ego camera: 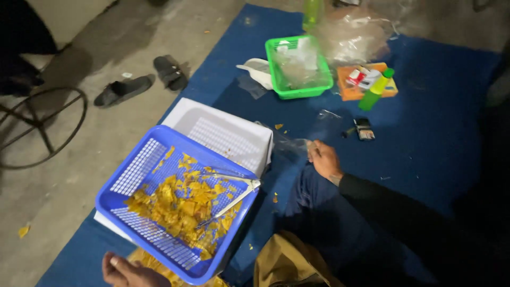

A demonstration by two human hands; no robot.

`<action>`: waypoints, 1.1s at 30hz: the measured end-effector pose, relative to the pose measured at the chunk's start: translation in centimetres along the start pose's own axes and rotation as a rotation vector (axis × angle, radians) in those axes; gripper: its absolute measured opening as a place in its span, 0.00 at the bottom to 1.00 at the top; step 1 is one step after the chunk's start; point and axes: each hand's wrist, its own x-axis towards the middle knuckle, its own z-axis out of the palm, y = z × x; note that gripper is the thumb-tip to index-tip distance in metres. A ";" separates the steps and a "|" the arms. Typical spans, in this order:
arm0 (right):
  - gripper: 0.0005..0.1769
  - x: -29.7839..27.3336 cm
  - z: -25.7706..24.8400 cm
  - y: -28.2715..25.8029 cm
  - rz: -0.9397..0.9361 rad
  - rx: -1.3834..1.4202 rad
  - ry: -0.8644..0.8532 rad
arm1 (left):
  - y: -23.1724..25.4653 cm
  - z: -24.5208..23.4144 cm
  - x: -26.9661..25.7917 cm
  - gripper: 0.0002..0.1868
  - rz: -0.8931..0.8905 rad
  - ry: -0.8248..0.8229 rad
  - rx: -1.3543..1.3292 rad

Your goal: Package snacks into plastic bags using tongs and a digital scale for weighing

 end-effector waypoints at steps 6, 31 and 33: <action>0.37 3.6 2.6 0.6 0.398 0.609 -0.089 | -3.4 3.8 0.1 0.47 -0.100 -0.039 -0.551; 0.35 2.2 4.2 -11.5 0.225 0.576 -0.194 | -6.2 5.7 -1.0 0.38 -0.221 -0.036 -0.917; 0.35 1.6 3.3 -11.2 0.185 0.492 -0.206 | -5.4 5.6 -2.1 0.39 -0.231 -0.013 -0.886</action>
